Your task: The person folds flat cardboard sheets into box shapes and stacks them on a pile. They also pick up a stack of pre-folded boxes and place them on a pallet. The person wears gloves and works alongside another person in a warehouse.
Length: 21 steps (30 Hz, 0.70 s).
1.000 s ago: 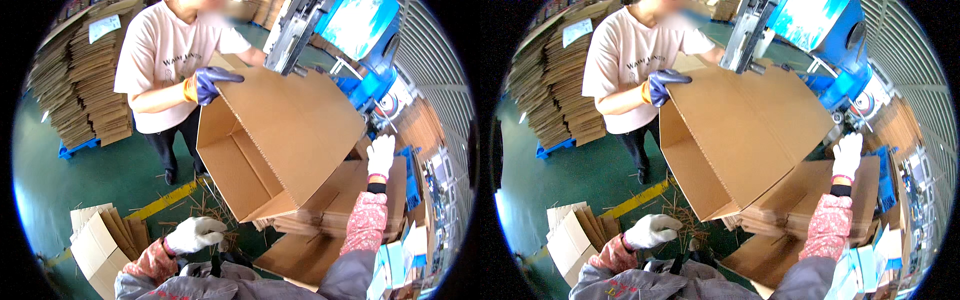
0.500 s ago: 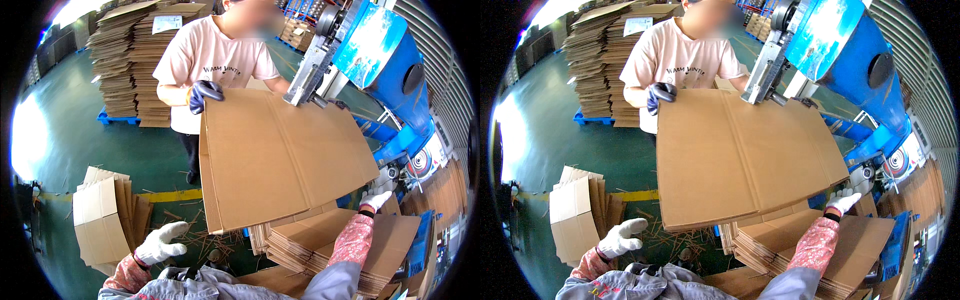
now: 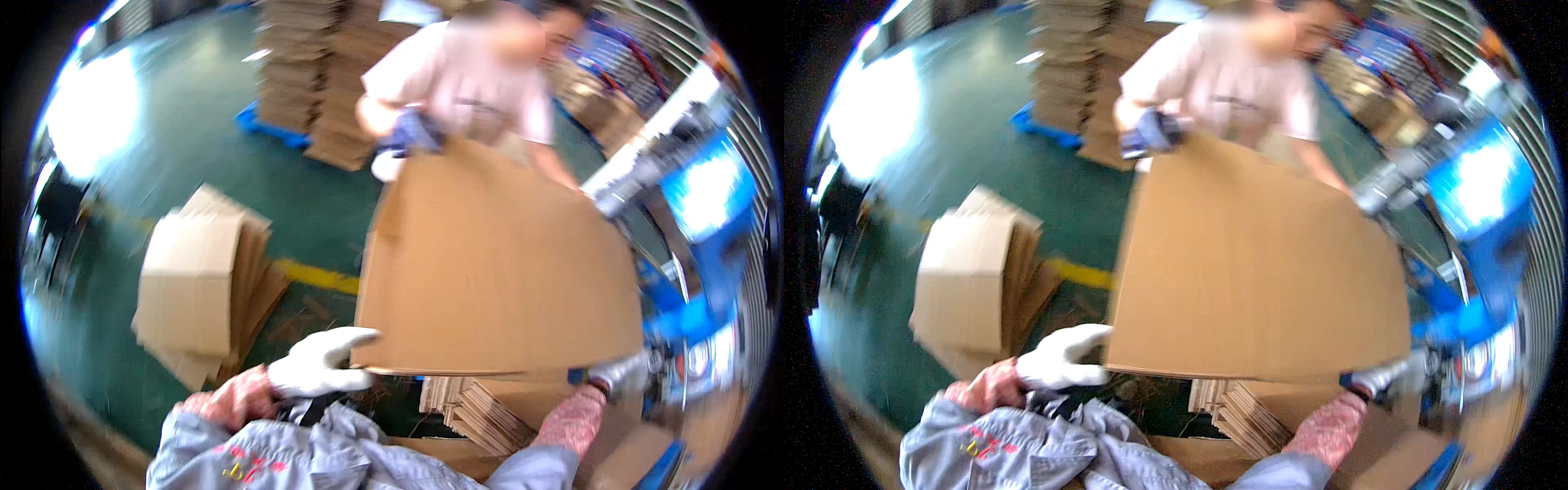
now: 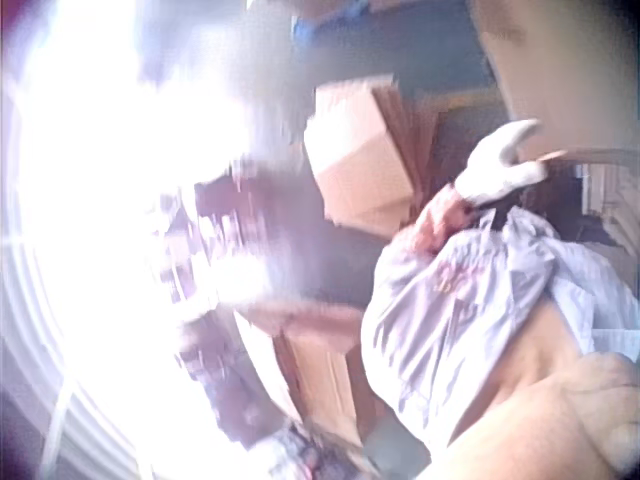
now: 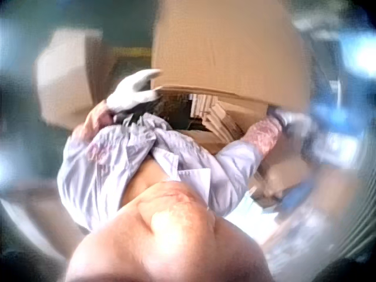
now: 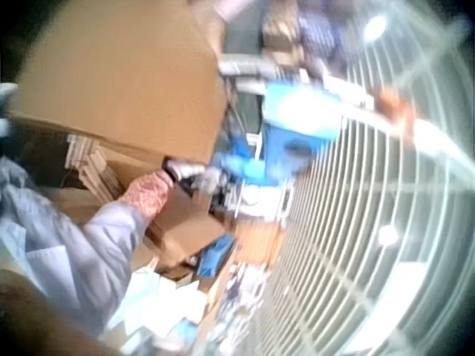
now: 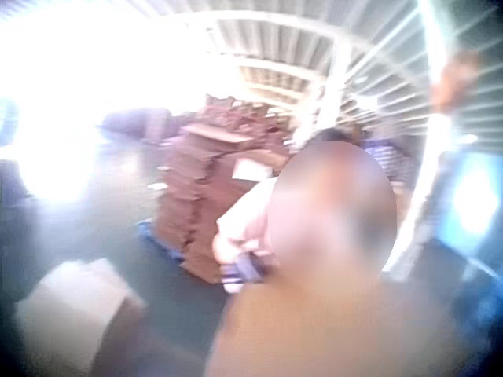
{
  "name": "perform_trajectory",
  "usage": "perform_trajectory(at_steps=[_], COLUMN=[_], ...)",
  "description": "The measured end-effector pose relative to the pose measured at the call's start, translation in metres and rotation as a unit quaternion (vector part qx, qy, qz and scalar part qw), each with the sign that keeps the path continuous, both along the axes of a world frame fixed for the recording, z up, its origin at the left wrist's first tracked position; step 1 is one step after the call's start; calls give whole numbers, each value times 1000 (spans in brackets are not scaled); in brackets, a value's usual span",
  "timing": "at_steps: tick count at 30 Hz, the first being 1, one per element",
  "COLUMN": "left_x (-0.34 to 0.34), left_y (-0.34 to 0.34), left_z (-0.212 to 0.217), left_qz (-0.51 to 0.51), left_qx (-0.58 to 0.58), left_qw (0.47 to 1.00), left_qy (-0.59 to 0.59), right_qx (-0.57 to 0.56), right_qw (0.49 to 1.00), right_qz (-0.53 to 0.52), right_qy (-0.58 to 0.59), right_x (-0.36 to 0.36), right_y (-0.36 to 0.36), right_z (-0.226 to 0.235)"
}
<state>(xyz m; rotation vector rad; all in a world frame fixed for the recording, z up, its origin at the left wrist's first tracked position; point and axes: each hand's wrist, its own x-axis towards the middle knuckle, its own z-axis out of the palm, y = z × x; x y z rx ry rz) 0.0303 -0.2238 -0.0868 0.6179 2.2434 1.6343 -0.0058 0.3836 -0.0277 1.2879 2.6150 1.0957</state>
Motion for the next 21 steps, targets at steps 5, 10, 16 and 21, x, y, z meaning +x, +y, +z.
perform_trajectory(at_steps=[5, 10, 16, 21], left_x=[25, 31, 40, 91], left_y=[-17, -174, -381, -347], left_z=[-27, -5, -82, -177], left_qz=[62, 460, 637, 316], left_qx=[87, 59, -461, -554], left_qw=[986, 867, 614, 705], left_qy=[129, 182, -65, -310], right_qx=[-89, -441, -455, -778], right_qw=[827, 738, 686, 520], right_qz=[354, 399, 482, 291], right_qy=[429, 318, -301, -198], right_x=[-23, -47, -28, 46], right_y=[-133, -278, -493, -553], right_z=[-19, -113, -305, -345])
